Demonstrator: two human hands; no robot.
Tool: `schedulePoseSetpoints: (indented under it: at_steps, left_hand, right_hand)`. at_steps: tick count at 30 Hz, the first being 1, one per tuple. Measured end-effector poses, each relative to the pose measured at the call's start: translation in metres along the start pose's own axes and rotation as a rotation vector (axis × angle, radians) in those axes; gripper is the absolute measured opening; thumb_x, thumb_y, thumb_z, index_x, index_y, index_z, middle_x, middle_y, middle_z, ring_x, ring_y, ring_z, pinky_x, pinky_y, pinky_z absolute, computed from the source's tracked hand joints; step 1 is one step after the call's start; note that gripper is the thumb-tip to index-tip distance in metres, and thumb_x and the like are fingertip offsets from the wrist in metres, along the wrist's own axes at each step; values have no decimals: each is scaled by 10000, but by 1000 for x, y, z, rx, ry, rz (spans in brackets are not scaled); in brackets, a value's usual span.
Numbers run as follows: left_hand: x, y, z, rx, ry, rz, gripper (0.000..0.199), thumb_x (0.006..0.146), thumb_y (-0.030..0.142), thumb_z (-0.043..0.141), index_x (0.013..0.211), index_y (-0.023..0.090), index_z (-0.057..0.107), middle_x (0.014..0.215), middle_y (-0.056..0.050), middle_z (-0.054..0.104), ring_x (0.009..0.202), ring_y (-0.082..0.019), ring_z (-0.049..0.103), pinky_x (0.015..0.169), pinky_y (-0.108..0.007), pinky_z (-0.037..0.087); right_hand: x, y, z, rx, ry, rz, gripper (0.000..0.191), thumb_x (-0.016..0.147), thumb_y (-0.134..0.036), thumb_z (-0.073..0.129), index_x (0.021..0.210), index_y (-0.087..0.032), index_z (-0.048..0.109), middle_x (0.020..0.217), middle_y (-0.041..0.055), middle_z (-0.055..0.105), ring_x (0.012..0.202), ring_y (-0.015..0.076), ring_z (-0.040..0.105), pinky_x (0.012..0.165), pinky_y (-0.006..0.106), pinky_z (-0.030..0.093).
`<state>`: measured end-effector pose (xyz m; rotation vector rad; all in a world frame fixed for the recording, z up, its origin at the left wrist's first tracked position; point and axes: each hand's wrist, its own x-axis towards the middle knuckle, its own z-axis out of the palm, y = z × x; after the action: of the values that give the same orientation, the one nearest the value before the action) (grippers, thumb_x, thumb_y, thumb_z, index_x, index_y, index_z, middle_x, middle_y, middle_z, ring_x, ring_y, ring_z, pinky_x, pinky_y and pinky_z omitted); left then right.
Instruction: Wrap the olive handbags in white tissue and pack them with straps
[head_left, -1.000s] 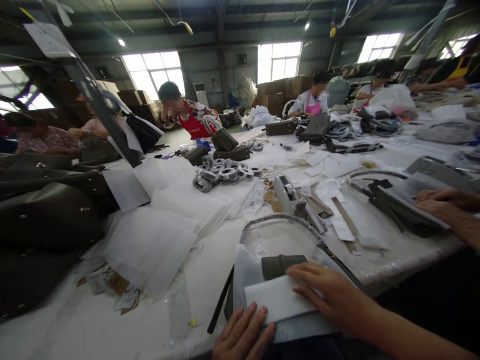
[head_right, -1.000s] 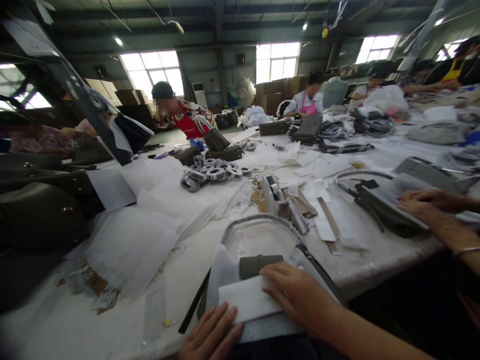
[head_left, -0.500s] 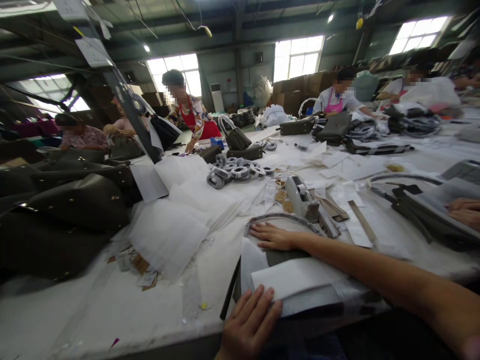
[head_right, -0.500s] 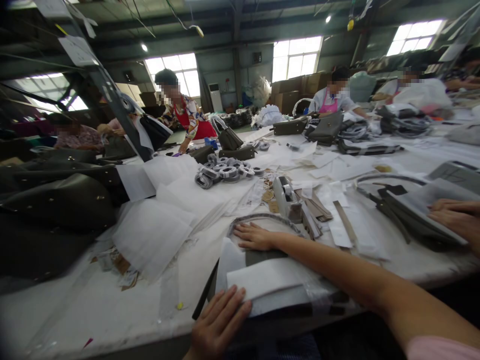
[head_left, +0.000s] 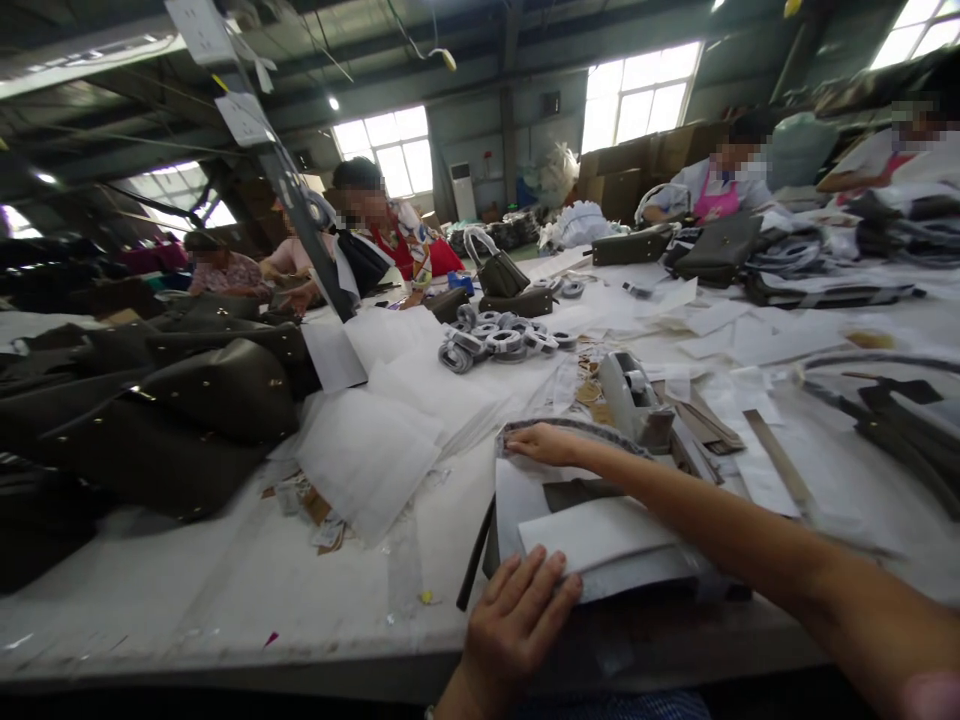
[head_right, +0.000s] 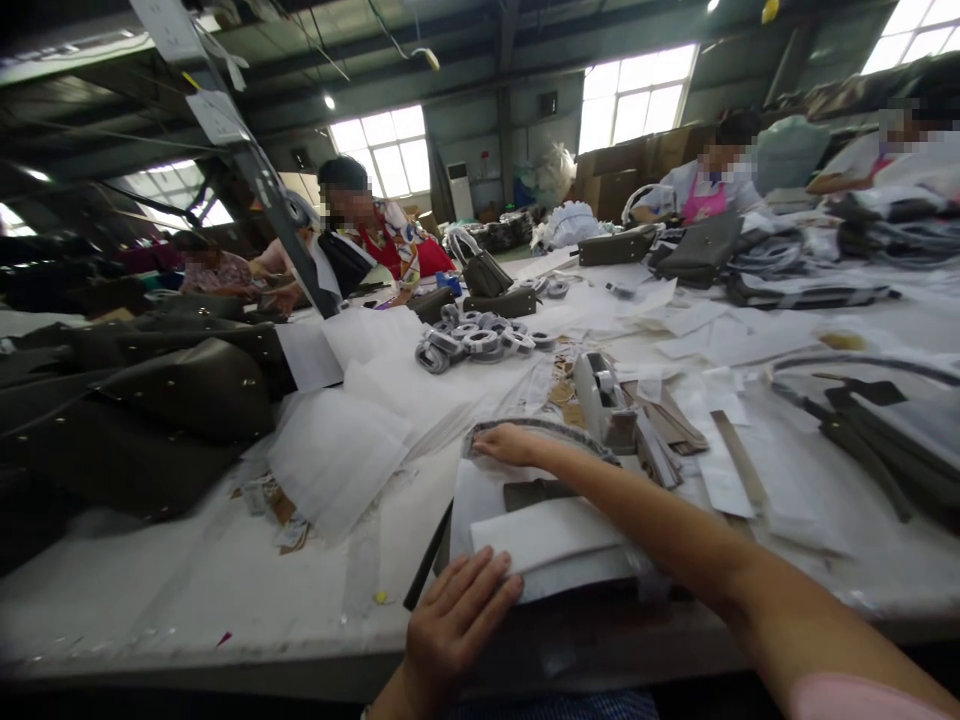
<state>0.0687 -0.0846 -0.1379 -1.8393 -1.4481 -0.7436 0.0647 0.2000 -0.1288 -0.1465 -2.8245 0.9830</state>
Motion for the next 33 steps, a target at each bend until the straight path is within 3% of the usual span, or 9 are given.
schedulePoseSetpoints:
  at_steps: [3,6,11,14,16,19,22,26,33]
  left_hand:
    - [-1,13,7,13,2,-65,319,994,158,474,1244,239,657,1237,-4,708,1198,-188,634,1015,-308,526]
    - [-7,21,16,18,-11,-119,341,1006,159,439,1265,246,641,1258,3,696,1208,-186,627,991,-299,540]
    - [-11,16,27,-14,-45,-179,355,995,144,457,1290,253,621,1300,2,670,1230,-196,612,990,-334,549]
    - [-10,13,29,-49,-73,-202,355,982,147,493,1303,239,611,1315,-9,659,1243,-207,603,992,-346,551]
    - [-10,13,29,-68,-86,-208,362,978,144,501,1314,233,601,1319,-19,656,1251,-209,597,999,-349,547]
    - [-10,14,28,-91,-101,-214,385,975,127,495,1336,229,582,1327,-34,652,1269,-207,582,1014,-355,539]
    - [-8,14,26,-116,-112,-215,392,972,124,497,1344,221,575,1334,-45,647,1275,-209,576,1032,-363,529]
    - [-5,12,21,-116,-112,-212,394,970,111,489,1340,212,579,1336,-47,645,1266,-211,584,1037,-361,524]
    - [-10,12,21,-82,-129,-185,407,969,116,499,1360,214,558,1363,-32,624,1279,-219,573,1028,-380,532]
  right_hand:
    - [-12,3,-21,-80,69,129,339,929,-340,527,873,-121,779,804,103,762,734,220,666,722,316,482]
    - [-28,-8,-38,-138,97,193,277,889,-299,572,793,-134,773,740,95,747,686,212,648,677,299,453]
    - [-95,-73,-44,-58,96,66,221,938,-341,583,908,-197,747,857,46,740,772,168,651,737,267,477]
    - [-159,-103,-28,72,-38,-140,237,954,-411,600,989,-209,719,933,37,736,851,138,678,790,225,520]
    - [-199,-106,-5,-41,-90,-239,351,915,-438,652,1177,-206,681,1117,76,729,1039,175,674,909,264,532]
    - [-240,-90,42,-316,14,-259,429,970,-304,583,1388,-207,556,1303,113,665,1251,230,590,1035,401,502]
    - [-251,-74,79,-436,196,-237,384,1008,-149,446,1365,-203,575,1269,95,689,1251,223,595,1019,435,521]
    - [-235,-81,95,-423,448,-298,286,979,-112,483,1165,-178,691,1099,86,759,1170,223,652,975,420,555]
    - [-229,-118,104,-283,475,-401,221,976,-116,485,1067,-152,683,950,60,781,916,153,734,964,353,563]
